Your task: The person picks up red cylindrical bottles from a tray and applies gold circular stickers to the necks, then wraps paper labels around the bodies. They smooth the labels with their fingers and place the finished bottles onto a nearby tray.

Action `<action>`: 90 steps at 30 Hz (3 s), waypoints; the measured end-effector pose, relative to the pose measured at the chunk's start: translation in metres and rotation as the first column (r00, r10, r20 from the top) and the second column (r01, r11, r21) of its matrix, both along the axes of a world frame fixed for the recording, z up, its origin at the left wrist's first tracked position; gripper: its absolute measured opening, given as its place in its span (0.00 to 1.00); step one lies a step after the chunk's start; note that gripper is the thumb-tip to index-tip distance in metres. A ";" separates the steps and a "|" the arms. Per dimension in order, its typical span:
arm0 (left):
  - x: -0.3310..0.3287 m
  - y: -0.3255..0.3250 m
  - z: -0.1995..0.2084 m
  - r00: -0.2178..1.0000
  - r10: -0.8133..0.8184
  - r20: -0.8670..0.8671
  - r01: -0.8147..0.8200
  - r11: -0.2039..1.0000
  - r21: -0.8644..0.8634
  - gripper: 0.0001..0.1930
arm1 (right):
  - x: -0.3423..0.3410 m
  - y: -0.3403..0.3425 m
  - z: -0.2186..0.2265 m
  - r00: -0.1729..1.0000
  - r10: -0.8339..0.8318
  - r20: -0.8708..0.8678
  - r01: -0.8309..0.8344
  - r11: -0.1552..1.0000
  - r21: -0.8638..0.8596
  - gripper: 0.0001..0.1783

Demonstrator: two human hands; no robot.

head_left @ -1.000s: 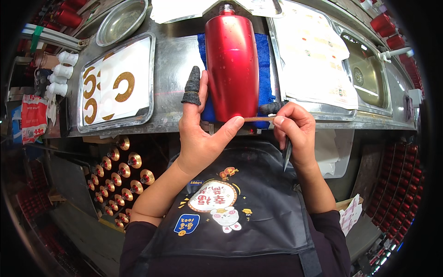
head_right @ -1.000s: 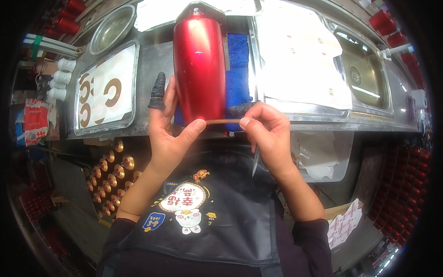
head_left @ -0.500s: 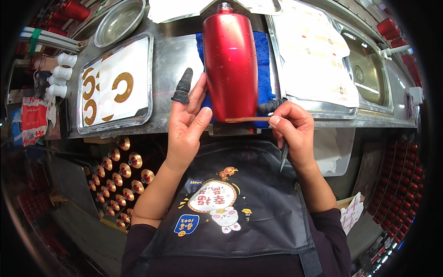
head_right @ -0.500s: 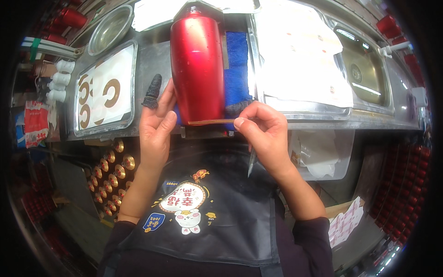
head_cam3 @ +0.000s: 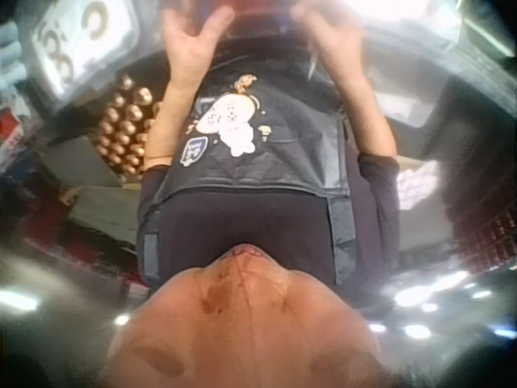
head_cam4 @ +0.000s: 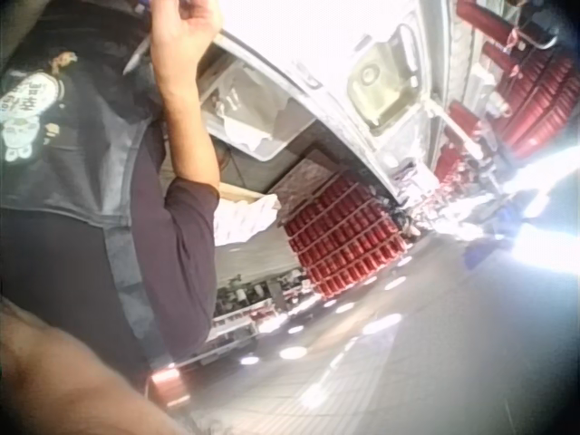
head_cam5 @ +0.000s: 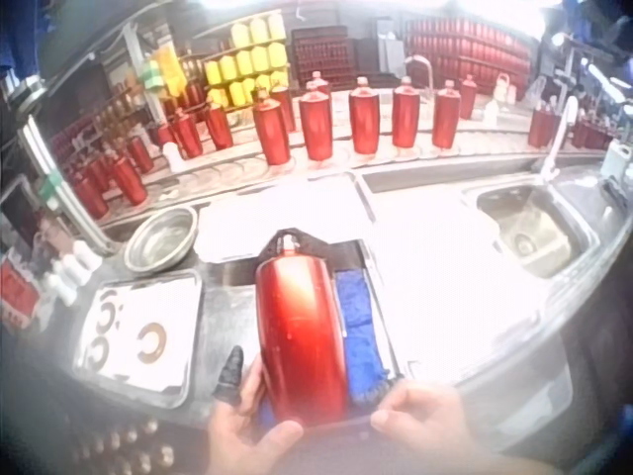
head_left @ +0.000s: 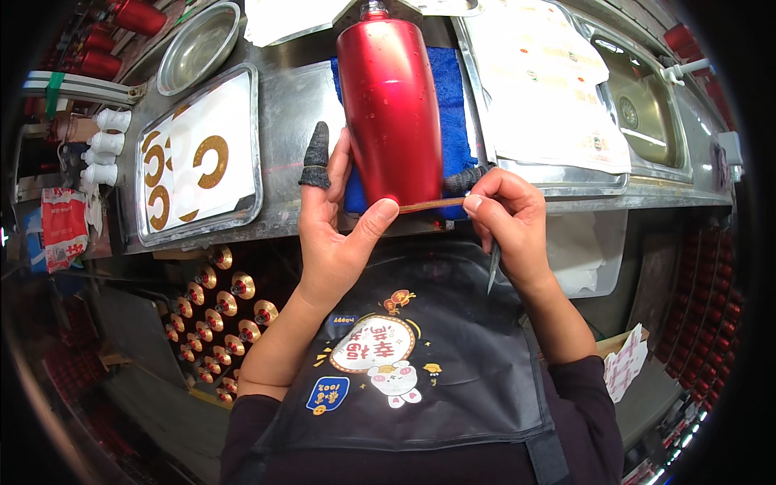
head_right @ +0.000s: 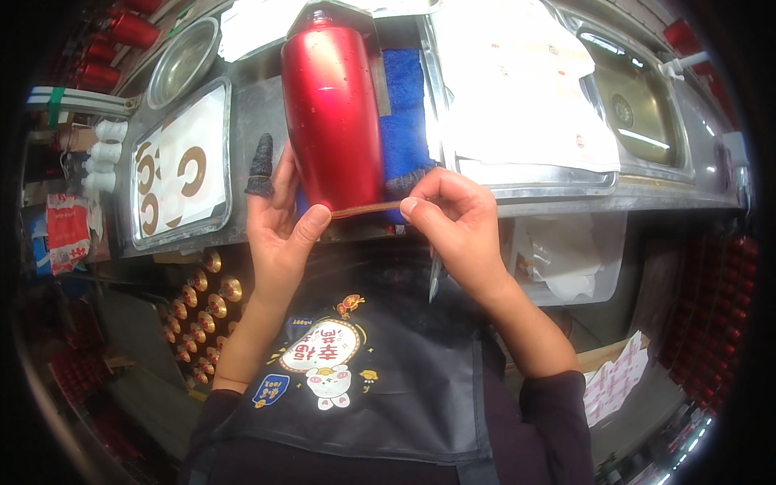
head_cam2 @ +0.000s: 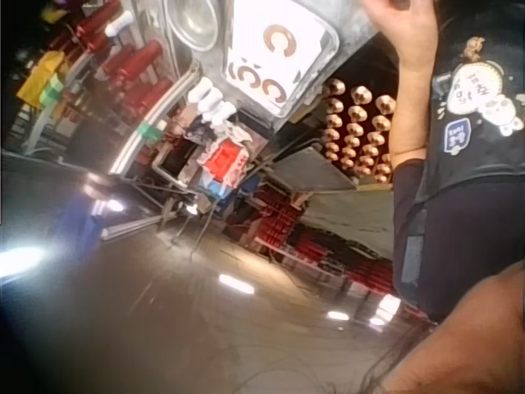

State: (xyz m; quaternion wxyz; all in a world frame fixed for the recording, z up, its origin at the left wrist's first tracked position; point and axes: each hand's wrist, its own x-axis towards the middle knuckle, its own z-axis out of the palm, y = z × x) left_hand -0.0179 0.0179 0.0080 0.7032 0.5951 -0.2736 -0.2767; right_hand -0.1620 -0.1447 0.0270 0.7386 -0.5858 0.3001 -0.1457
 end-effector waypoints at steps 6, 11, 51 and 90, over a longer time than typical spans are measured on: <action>-0.003 0.012 -0.003 0.938 0.056 0.342 -0.081 0.995 0.059 0.43 | 0.002 0.001 -0.002 1.000 -0.010 0.022 0.011 1.000 -0.009 0.06; 0.002 0.034 0.001 0.471 -0.182 0.863 -0.140 0.950 0.277 0.24 | 0.000 -0.003 -0.003 1.000 0.019 -0.016 -0.019 0.999 0.030 0.06; 0.017 0.021 -0.012 0.545 -0.086 0.834 -0.097 0.982 0.164 0.35 | 0.000 -0.009 0.013 0.987 0.113 -0.112 -0.123 0.989 -0.082 0.06; 0.013 0.012 -0.013 0.546 -0.062 0.836 -0.104 0.985 0.141 0.32 | -0.005 -0.014 0.012 0.982 0.141 -0.128 -0.163 0.969 -0.184 0.05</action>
